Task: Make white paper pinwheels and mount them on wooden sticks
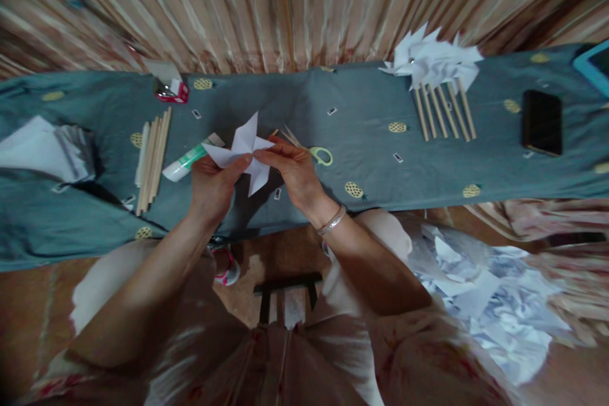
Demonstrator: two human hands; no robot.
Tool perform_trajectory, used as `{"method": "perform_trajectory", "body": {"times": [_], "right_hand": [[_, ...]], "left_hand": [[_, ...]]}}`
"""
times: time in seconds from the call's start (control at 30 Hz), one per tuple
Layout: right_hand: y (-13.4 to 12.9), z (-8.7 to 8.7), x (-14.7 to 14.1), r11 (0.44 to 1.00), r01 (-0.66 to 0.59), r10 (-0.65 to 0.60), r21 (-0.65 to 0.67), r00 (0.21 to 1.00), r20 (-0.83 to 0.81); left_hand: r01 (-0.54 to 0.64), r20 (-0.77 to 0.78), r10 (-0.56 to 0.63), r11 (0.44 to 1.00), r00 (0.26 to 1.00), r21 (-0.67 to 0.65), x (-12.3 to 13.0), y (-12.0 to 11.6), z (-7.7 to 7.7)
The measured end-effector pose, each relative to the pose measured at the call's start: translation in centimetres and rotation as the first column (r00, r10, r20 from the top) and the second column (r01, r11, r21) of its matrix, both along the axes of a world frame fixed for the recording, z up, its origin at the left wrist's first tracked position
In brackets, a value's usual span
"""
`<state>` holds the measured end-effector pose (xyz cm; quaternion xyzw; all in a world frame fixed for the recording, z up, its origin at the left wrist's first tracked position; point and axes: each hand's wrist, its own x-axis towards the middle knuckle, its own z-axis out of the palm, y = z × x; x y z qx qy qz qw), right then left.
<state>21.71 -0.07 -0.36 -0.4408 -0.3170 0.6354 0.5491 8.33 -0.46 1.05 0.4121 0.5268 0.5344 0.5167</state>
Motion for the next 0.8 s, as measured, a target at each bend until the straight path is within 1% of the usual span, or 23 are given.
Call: {"method": "perform_trajectory", "body": {"times": [0.13,0.37,0.47,0.57,0.7,0.8], "right_hand": [[-0.02,-0.19,0.0,1.0,-0.001,0.002,0.028,1.0,-0.026],[-0.08,-0.26,-0.04,1.0,0.007,-0.008,0.013,0.998,0.058],[-0.07,-0.04,-0.06,1.0,0.009,-0.01,0.008,0.998,0.056],[-0.1,0.15,-0.08,1.0,0.004,-0.004,0.009,0.999,0.043],[-0.22,0.21,-0.2,1.0,0.013,-0.014,0.019,0.996,0.086],[-0.31,0.21,-0.33,1.0,0.015,-0.017,0.021,0.995,0.098]], "left_hand": [[-0.004,-0.007,0.004,1.0,1.0,0.002,0.02,0.06,-0.21],[0.001,-0.025,-0.001,1.0,1.0,0.013,0.0,-0.06,-0.31],[0.011,-0.014,-0.011,1.0,1.0,0.028,0.02,-0.14,-0.24],[0.011,-0.012,-0.011,1.0,1.0,0.017,0.03,-0.16,-0.19],[-0.013,-0.011,0.013,1.0,1.0,0.012,0.05,-0.11,-0.21],[-0.025,0.021,0.024,0.999,0.999,0.025,0.04,-0.03,-0.31]]}}
